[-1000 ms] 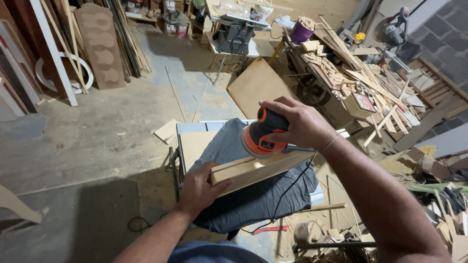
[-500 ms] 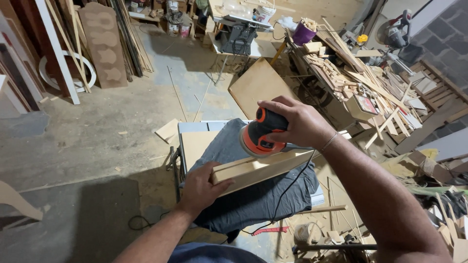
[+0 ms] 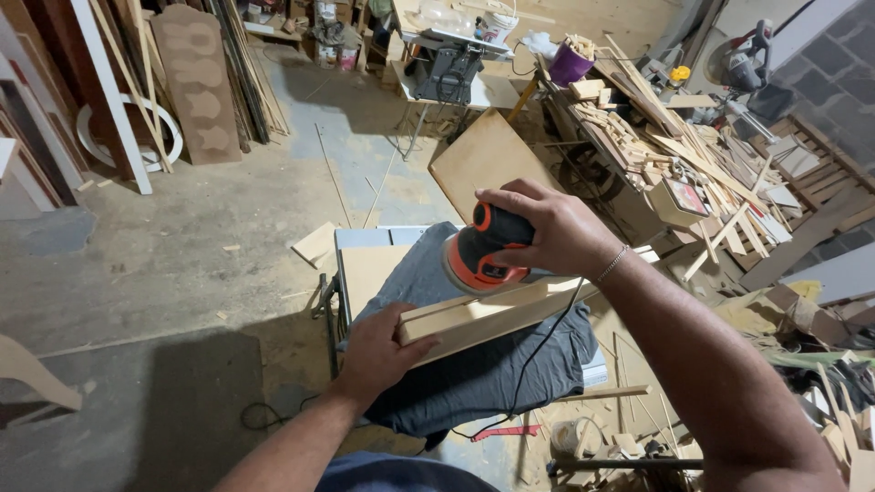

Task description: Sanding the edges and surface of a wooden frame using an orbital sander.

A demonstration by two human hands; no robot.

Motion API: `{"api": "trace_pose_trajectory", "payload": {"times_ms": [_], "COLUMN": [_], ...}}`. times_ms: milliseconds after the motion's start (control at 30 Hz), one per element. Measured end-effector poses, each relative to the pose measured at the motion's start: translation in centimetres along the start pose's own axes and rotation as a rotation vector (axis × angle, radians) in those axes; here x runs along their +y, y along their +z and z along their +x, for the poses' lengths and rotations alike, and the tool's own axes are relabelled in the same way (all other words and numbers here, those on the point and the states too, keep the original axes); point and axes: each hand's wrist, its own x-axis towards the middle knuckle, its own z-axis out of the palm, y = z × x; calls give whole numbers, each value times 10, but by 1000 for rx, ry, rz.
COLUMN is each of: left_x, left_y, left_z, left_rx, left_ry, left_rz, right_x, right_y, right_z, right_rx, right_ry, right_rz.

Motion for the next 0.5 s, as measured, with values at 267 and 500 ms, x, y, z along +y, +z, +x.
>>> {"api": "trace_pose_trajectory", "payload": {"times_ms": [267,500], "left_x": [6,5], "left_y": [-4,-3], "left_z": [-1,1], "left_rx": [-30,-17], "left_ry": [-39,-21], "left_rz": [-37,-73], "right_x": [-5,-15], "right_y": [2,1], "right_z": [6,11], "right_rx": [7,4], "right_ry": [-32,-59], "right_rz": [8,15]}}
